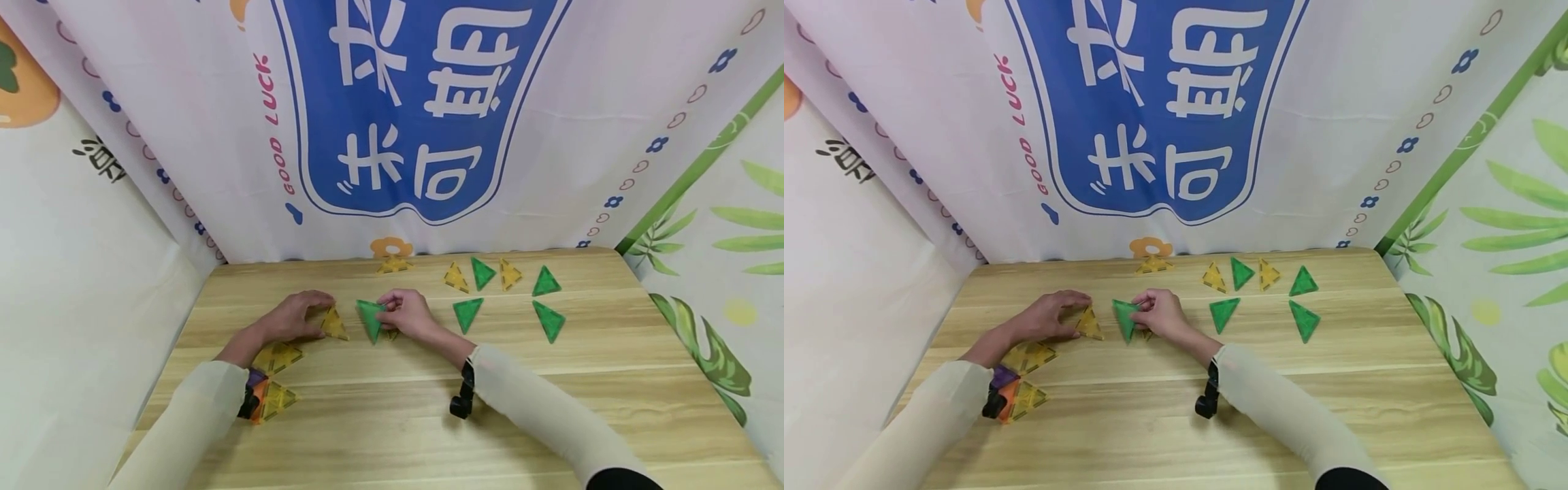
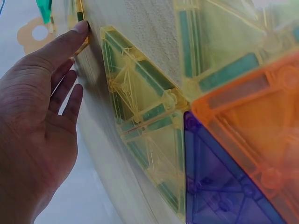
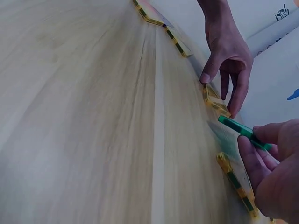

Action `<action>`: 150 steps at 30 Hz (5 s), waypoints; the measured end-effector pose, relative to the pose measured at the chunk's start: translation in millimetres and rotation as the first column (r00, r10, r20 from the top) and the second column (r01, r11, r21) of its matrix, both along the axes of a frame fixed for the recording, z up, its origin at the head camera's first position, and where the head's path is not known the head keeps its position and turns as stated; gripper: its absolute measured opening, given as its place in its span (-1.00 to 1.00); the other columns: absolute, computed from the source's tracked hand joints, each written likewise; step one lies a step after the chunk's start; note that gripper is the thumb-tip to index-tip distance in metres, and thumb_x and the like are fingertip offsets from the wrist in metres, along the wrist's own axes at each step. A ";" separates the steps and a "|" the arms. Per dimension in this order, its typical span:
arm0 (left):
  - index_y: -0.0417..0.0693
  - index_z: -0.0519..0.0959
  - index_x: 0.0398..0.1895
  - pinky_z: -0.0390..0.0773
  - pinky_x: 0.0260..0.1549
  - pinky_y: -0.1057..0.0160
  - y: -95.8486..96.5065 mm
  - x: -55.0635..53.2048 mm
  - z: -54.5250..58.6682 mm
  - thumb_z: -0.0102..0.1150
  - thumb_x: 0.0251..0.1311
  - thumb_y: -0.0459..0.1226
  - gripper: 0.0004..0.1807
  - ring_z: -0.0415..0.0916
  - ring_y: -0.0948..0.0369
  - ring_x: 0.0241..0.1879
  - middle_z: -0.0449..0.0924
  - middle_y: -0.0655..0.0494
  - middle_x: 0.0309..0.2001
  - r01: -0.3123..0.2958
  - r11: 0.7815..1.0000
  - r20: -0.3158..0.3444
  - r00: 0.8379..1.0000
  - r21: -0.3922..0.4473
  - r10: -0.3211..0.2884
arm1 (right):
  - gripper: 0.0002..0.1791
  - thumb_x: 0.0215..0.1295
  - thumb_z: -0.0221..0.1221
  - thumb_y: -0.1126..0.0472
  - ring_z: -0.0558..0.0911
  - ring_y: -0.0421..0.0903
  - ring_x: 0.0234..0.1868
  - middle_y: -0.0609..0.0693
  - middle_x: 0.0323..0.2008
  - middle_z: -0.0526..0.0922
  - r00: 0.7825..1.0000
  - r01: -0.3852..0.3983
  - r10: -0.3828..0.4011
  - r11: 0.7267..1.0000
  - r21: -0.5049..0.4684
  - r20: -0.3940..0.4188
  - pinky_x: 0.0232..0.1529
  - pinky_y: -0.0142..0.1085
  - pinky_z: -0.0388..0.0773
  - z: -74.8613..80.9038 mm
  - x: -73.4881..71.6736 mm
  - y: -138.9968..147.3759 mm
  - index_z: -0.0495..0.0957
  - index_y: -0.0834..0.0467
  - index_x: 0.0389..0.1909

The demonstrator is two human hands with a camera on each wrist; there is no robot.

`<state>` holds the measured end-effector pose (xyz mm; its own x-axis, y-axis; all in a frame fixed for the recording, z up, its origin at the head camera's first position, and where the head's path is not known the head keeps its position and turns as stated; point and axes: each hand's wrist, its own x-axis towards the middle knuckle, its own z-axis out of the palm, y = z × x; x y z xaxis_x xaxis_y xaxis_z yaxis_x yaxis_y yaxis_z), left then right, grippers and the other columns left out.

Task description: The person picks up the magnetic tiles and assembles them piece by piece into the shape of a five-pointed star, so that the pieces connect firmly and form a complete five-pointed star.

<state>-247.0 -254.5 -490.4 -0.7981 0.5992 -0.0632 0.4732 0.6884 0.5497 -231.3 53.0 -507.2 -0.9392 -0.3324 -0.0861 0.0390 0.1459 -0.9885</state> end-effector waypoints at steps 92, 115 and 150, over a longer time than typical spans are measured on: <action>-0.25 0.60 0.34 0.64 0.15 0.04 131.7 13.4 -2.3 0.64 0.11 -0.24 -0.29 0.57 0.01 0.16 0.52 -0.12 0.25 0.025 0.998 -0.060 0.998 0.051 -0.022 | -0.60 0.26 0.50 0.29 0.61 -0.03 -0.05 0.02 -0.05 0.66 0.837 -0.231 0.477 0.752 0.618 -0.267 0.00 -0.06 0.65 14.8 -32.1 177.2 0.74 0.14 0.12; -0.18 0.77 0.07 0.66 -0.01 0.14 123.1 4.3 -5.6 0.46 0.28 -0.40 -0.70 0.62 0.11 0.00 0.68 -0.03 0.10 -0.224 0.943 0.147 0.970 0.245 0.193 | -0.72 0.41 0.34 0.39 0.70 -0.09 -0.21 0.14 -0.12 0.70 0.983 -0.161 0.177 0.962 0.219 -0.054 -0.20 -0.29 0.74 0.1 -24.5 127.8 0.69 0.31 0.10; -0.26 0.71 0.15 0.66 0.01 0.04 134.4 1.5 -3.4 0.54 0.25 -0.24 -0.55 0.64 0.05 -0.01 0.68 -0.10 0.08 -0.066 0.996 -0.126 0.989 0.052 0.072 | -0.70 0.31 0.47 0.21 0.73 -0.08 -0.19 0.10 -0.14 0.76 0.931 0.093 0.102 0.862 0.498 -0.351 -0.11 -0.20 0.72 -0.6 -4.7 79.3 0.76 0.27 -0.01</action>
<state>-245.5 -120.1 -493.8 -0.8375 0.5421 0.0691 0.4937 0.6963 0.5209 -236.0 132.3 -507.7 -0.9358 -0.3394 0.0955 -0.2989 0.6201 -0.7253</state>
